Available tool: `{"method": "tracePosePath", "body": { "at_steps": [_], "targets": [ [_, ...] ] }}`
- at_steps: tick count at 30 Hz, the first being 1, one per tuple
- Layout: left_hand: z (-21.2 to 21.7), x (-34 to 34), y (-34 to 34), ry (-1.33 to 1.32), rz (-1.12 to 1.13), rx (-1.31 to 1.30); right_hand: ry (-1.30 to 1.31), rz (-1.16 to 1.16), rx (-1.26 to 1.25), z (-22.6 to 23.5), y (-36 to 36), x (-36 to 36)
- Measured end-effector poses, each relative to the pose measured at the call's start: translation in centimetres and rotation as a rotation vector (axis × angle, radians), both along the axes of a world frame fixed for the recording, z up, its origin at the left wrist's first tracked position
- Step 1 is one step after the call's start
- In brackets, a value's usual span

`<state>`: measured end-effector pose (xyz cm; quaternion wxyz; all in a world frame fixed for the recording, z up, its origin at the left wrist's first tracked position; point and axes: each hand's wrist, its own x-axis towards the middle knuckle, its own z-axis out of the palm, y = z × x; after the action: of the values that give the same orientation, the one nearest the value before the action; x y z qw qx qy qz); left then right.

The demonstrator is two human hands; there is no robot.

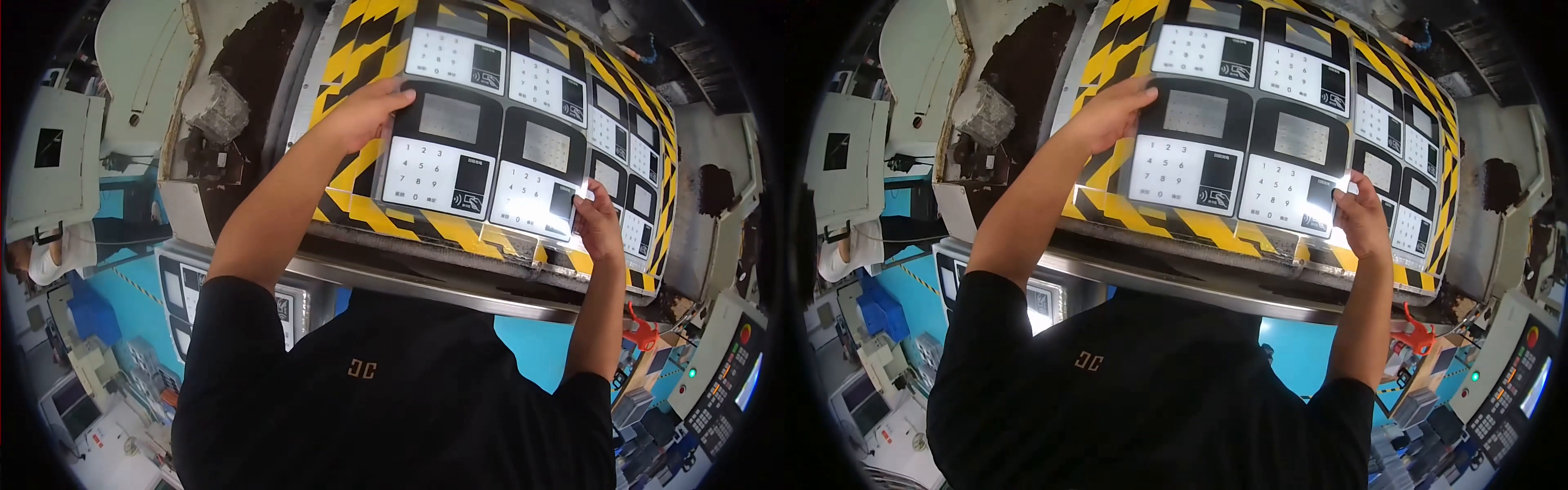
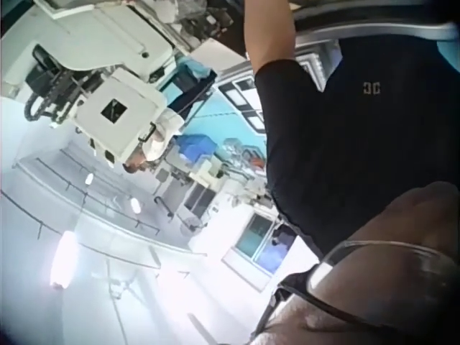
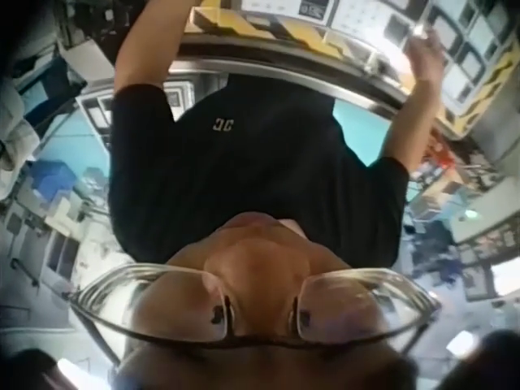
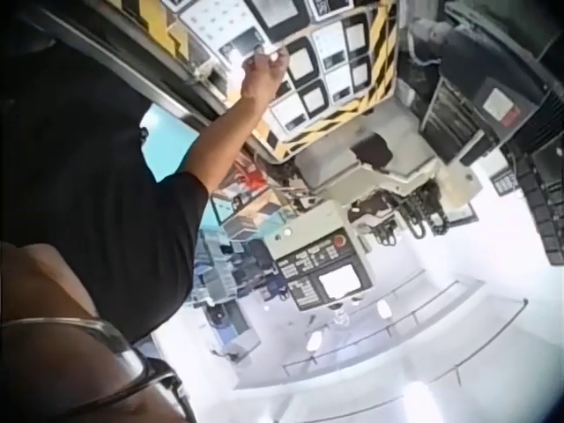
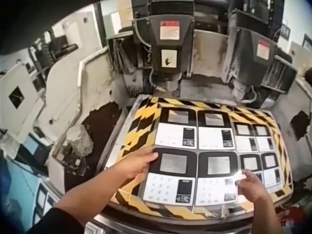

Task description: The person cleans a machine bed with an air duster, removes a sheet of panels, and places it on a table. After dusting the surface again, the person retrieves a new sheet of panels and positions it onto the machine bed by hand.

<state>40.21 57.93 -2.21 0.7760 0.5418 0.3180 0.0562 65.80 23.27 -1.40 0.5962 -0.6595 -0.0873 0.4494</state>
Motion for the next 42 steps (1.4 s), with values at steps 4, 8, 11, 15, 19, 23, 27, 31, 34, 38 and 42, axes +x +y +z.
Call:
{"method": "tracePosePath", "body": {
  "at_steps": [4,8,11,15,19,23,27,31,34,38,42],
  "targets": [
    [-0.4,-2.0,-0.2,0.424,-0.142,0.9,0.012,0.11,0.027,-5.5,-0.9,1.7],
    [-1.1,-5.7,-1.3,0.295,-0.679,1.481,0.014,0.064,-0.035,-6.4,0.0,0.3],
    [-2.3,-6.6,-1.6,0.411,-0.813,1.428,0.018,0.013,0.014,-5.9,0.5,0.0],
    [-2.5,-6.7,-1.7,0.439,-0.846,1.391,0.029,-0.018,0.028,-5.4,0.7,-0.5],
    [-2.7,-6.5,-1.7,0.426,-0.839,1.395,0.02,0.011,0.024,-5.8,0.1,0.0],
    [-2.9,-6.6,-1.5,0.409,-0.833,1.422,0.01,0.029,0.02,-6.5,-0.3,0.6],
    [-3.1,-6.8,-1.5,0.414,-0.81,1.42,0.024,0.05,0.037,-6.4,-0.1,0.5],
    [-2.9,-6.6,-1.5,0.412,-0.817,1.421,0.029,0.055,0.04,-7.0,-0.8,1.0],
    [-2.7,-6.5,-1.6,0.419,-0.816,1.392,0.025,0.064,0.038,-7.0,-0.8,1.1],
    [-2.5,-6.4,-1.6,0.426,-0.826,1.377,0.039,0.084,0.045,-6.9,-0.6,1.1],
    [-2.5,-6.5,-1.6,0.436,-0.828,1.384,0.01,0.042,0.004,-6.6,-0.2,0.7]
  ]
}}
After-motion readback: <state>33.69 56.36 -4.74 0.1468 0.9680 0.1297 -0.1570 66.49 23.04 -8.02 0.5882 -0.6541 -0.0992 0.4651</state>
